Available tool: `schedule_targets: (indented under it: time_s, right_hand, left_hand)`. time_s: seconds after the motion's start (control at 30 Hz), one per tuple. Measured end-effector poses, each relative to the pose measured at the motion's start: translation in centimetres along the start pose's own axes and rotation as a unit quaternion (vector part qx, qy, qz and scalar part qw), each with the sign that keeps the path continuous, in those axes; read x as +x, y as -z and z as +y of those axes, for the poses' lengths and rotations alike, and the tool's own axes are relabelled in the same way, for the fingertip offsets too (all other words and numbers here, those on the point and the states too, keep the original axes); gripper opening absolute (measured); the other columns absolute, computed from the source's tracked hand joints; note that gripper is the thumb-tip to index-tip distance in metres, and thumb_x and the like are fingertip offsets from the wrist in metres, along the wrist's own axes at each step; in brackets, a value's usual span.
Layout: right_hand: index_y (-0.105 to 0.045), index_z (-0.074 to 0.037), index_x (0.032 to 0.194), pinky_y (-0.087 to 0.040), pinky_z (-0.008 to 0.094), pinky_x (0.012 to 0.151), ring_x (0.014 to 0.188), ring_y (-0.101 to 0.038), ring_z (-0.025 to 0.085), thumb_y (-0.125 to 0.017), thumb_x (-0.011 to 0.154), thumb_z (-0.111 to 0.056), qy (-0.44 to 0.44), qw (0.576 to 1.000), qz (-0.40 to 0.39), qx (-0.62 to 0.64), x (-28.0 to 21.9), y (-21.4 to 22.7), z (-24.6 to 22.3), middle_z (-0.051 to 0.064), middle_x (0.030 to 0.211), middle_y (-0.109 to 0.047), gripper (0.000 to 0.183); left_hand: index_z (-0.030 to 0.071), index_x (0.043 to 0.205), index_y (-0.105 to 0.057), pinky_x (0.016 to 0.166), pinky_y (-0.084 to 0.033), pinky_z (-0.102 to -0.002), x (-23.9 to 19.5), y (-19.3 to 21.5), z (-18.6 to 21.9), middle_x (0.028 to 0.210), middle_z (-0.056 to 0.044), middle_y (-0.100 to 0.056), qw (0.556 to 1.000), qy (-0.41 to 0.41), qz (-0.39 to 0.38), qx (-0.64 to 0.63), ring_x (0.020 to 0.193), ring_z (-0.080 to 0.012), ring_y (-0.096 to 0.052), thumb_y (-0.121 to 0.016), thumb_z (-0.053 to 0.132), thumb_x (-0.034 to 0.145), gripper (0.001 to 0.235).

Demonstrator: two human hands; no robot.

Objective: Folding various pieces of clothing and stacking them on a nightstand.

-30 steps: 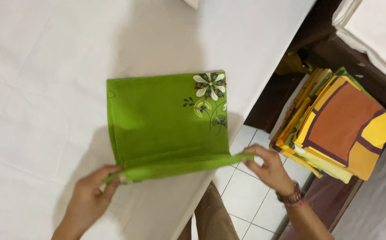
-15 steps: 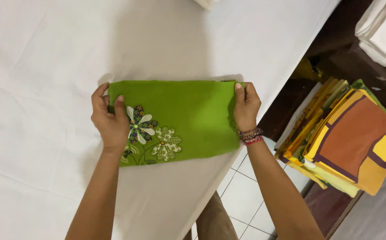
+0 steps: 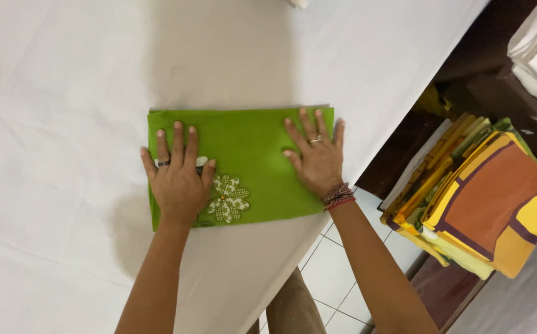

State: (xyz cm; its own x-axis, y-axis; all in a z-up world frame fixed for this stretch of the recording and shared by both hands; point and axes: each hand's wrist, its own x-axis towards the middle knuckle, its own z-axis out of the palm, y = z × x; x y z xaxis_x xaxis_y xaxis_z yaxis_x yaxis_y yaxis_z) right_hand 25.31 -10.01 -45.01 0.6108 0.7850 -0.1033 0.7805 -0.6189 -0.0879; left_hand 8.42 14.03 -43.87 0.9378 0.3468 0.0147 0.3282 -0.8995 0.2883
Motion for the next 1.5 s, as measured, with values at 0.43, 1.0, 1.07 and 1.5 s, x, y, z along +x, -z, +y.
schedule_targets:
  time_s: [0.43,1.0,1.07,1.5]
  right_hand:
    - [-0.061,-0.005,0.119,-0.055,0.037,0.067,0.074,-0.069,0.024,-0.076,0.091,-0.03,-0.389,0.823,0.046,0.412,-8.8,-0.6,-2.0,0.016,0.092,-0.073,0.041]
    - [-0.063,-0.008,0.102,-0.035,0.025,0.042,0.048,-0.043,0.004,-0.066,0.099,-0.015,-0.479,0.722,0.243,0.436,-45.1,9.8,12.7,-0.004,0.061,-0.053,0.008]
    - [-0.063,-0.008,0.102,-0.037,0.026,0.04,0.045,-0.044,0.005,-0.064,0.1,-0.017,-0.513,0.697,0.243,0.439,-48.7,10.6,16.7,-0.003,0.058,-0.054,0.009]
    - [-0.061,-0.004,0.113,-0.047,0.029,0.048,0.052,-0.059,0.012,-0.06,0.102,-0.023,-0.562,0.68,0.233,0.408,-49.5,-2.2,33.7,0.006,0.066,-0.065,0.022]
  left_hand:
    - [-0.007,0.125,-0.063,0.099,-0.05,-0.051,-7.6,1.2,-3.2,0.118,-0.029,-0.066,0.938,0.289,0.016,-0.191,0.111,-0.0457,-0.063,-0.083,0.035,0.094,0.056]
    - [-0.003,0.128,-0.061,0.072,-0.055,-0.031,-10.8,2.6,32.8,0.098,-0.014,-0.073,0.899,0.075,-0.061,-0.428,0.083,-0.0175,-0.068,-0.064,0.016,0.101,0.033]
    - [-0.001,0.129,-0.061,0.074,-0.055,-0.031,-9.5,2.0,38.5,0.099,-0.012,-0.073,0.879,0.021,-0.079,-0.469,0.084,-0.0171,-0.067,-0.063,0.017,0.102,0.033]
    - [-0.003,0.137,-0.049,0.077,-0.055,-0.047,-1.5,-9.1,50.5,0.104,-0.026,-0.07,0.959,-0.027,-0.105,-0.262,0.092,-0.0397,-0.07,-0.069,0.017,0.099,0.048]
